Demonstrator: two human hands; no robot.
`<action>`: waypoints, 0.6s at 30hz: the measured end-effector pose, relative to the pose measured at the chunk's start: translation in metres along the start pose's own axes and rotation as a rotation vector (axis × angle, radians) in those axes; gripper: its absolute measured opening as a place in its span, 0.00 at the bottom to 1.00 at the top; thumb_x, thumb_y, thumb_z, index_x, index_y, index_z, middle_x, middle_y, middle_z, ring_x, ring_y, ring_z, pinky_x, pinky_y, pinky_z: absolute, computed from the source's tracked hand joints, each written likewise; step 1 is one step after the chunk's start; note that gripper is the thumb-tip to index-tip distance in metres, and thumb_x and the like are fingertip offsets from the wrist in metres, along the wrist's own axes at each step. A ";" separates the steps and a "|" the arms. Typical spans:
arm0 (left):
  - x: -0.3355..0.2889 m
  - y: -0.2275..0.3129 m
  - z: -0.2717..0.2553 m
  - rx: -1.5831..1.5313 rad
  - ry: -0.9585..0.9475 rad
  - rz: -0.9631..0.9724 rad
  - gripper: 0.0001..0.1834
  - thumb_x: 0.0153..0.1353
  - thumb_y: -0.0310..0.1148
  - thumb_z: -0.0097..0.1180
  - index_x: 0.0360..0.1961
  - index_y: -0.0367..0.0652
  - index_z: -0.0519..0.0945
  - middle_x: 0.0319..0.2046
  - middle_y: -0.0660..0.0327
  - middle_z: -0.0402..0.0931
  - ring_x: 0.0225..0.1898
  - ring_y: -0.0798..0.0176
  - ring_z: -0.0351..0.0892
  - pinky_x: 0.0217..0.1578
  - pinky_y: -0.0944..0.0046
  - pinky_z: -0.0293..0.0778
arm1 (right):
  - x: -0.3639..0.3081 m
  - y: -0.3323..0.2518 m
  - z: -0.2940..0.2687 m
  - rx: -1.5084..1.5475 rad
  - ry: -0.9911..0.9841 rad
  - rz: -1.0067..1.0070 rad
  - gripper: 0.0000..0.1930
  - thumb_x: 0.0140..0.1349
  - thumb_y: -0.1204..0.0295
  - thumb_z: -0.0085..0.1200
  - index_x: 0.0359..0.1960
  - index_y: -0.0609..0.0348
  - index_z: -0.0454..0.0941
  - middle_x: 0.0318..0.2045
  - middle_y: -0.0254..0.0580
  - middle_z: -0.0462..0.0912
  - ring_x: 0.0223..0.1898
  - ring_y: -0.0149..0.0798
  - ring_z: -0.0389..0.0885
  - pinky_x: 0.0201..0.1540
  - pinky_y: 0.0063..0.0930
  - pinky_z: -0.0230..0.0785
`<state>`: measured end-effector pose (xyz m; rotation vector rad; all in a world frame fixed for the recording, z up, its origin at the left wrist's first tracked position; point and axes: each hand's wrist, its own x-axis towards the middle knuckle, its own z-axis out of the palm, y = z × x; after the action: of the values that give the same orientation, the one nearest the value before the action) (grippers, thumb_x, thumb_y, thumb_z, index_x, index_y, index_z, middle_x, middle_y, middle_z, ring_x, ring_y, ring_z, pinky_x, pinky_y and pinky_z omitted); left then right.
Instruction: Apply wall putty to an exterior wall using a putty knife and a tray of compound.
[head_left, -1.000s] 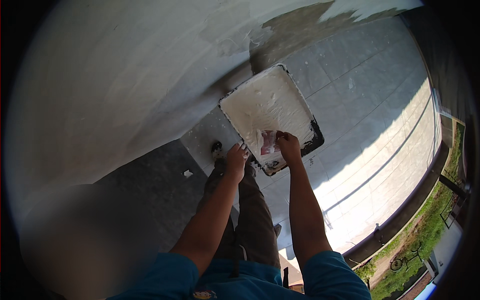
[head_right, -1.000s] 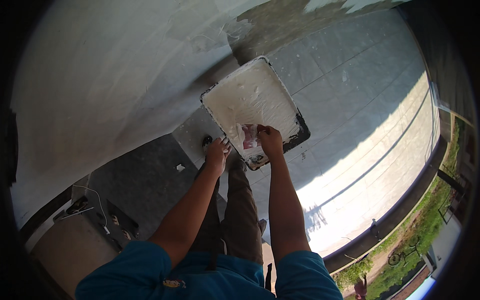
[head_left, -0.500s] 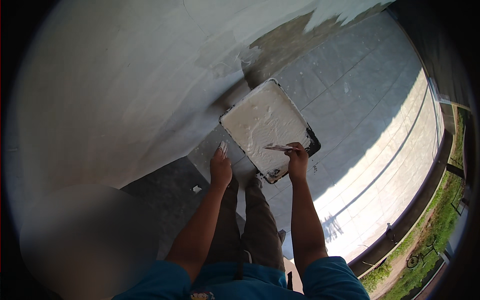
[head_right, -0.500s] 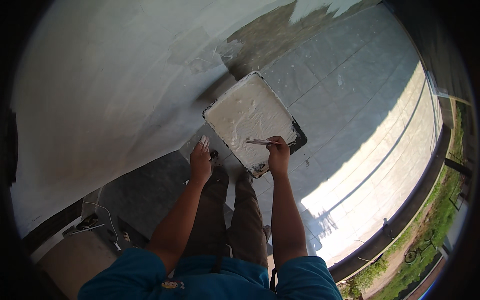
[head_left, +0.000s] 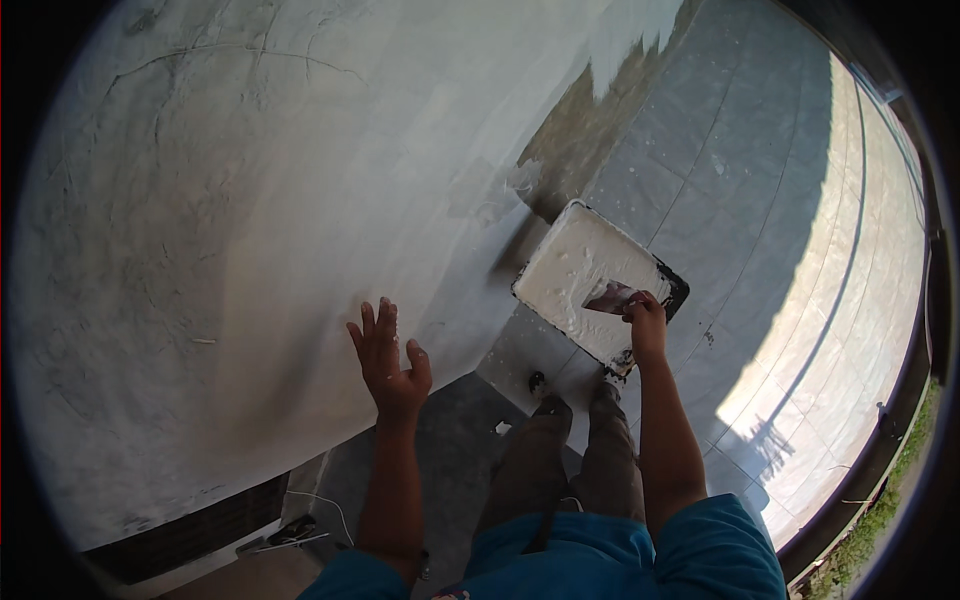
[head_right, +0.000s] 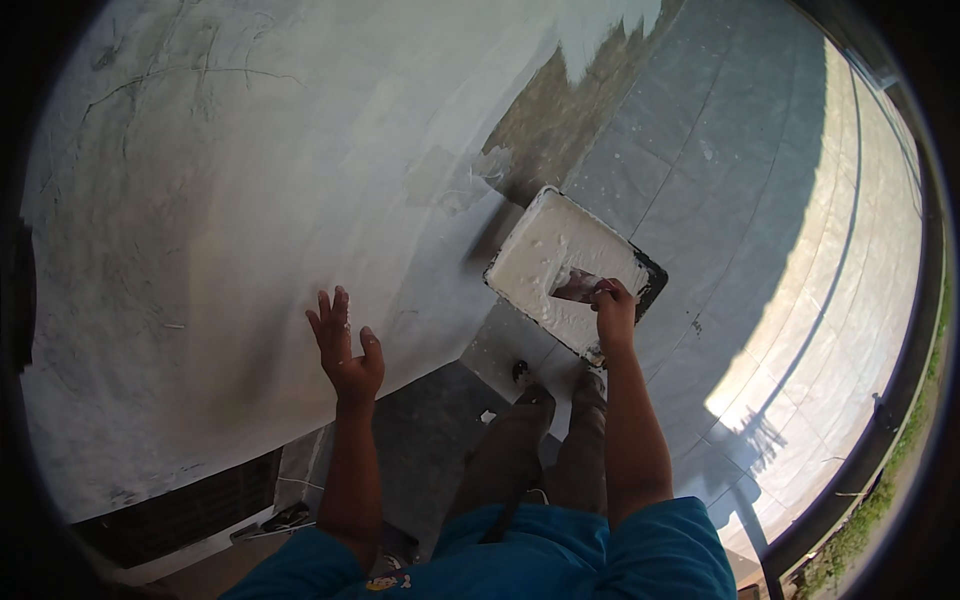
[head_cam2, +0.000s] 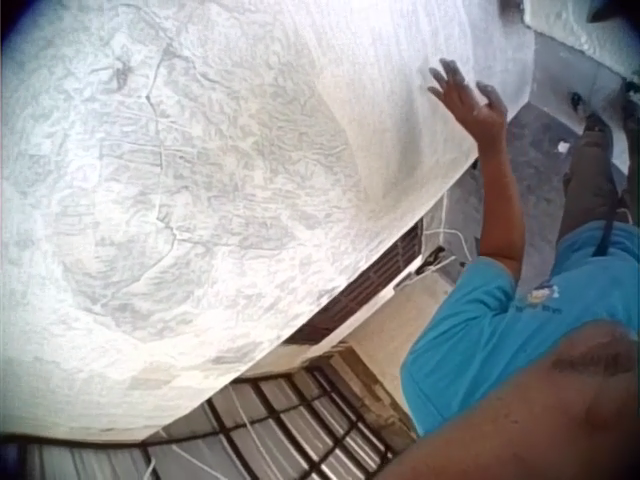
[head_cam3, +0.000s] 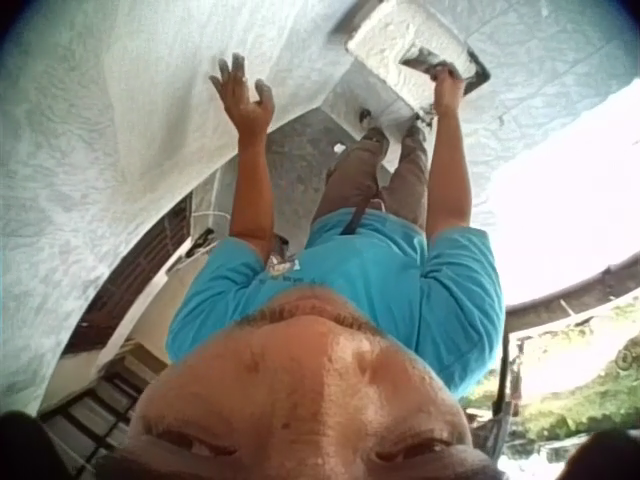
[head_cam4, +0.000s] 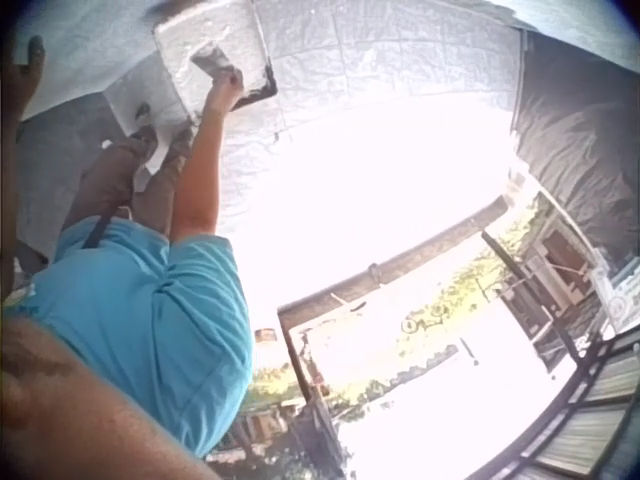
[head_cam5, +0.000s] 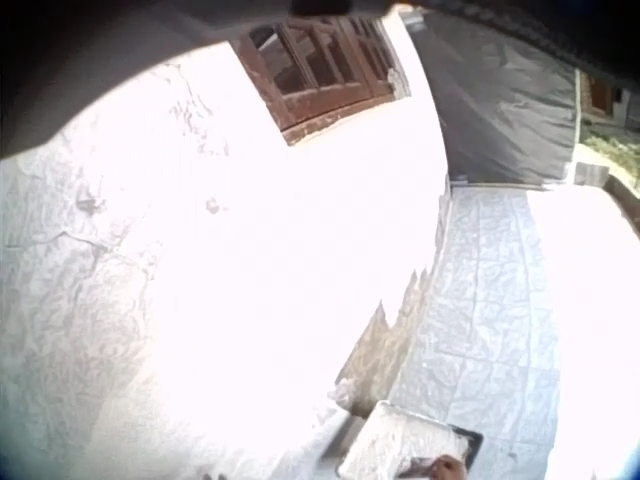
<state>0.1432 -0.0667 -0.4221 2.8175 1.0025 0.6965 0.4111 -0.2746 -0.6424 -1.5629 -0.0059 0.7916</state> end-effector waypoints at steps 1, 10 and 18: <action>0.008 -0.004 -0.007 0.085 0.028 0.072 0.31 0.56 0.26 0.48 0.65 0.37 0.69 0.64 0.53 0.69 0.71 0.43 0.57 0.71 0.37 0.39 | -0.002 -0.006 0.008 0.144 -0.010 -0.009 0.07 0.55 0.75 0.48 0.32 0.63 0.77 0.26 0.33 0.77 0.28 0.28 0.73 0.34 0.24 0.66; 0.060 -0.042 -0.080 0.292 0.226 0.320 0.23 0.59 0.29 0.48 0.57 0.38 0.75 0.61 0.55 0.74 0.73 0.43 0.54 0.71 0.38 0.22 | -0.025 -0.129 0.182 -0.006 0.188 -0.548 0.12 0.63 0.80 0.49 0.47 0.59 0.79 0.40 0.43 0.84 0.40 0.35 0.82 0.45 0.26 0.72; 0.064 -0.048 -0.075 0.492 0.181 0.385 0.23 0.60 0.33 0.49 0.57 0.39 0.76 0.61 0.56 0.74 0.73 0.43 0.53 0.69 0.36 0.18 | -0.069 -0.091 0.300 -0.180 0.242 -0.682 0.24 0.56 0.77 0.58 0.57 0.58 0.76 0.52 0.49 0.81 0.52 0.51 0.79 0.53 0.39 0.74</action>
<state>0.1259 0.0041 -0.3397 3.4907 0.7357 0.8517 0.2554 -0.0266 -0.5120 -1.6680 -0.4212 0.0656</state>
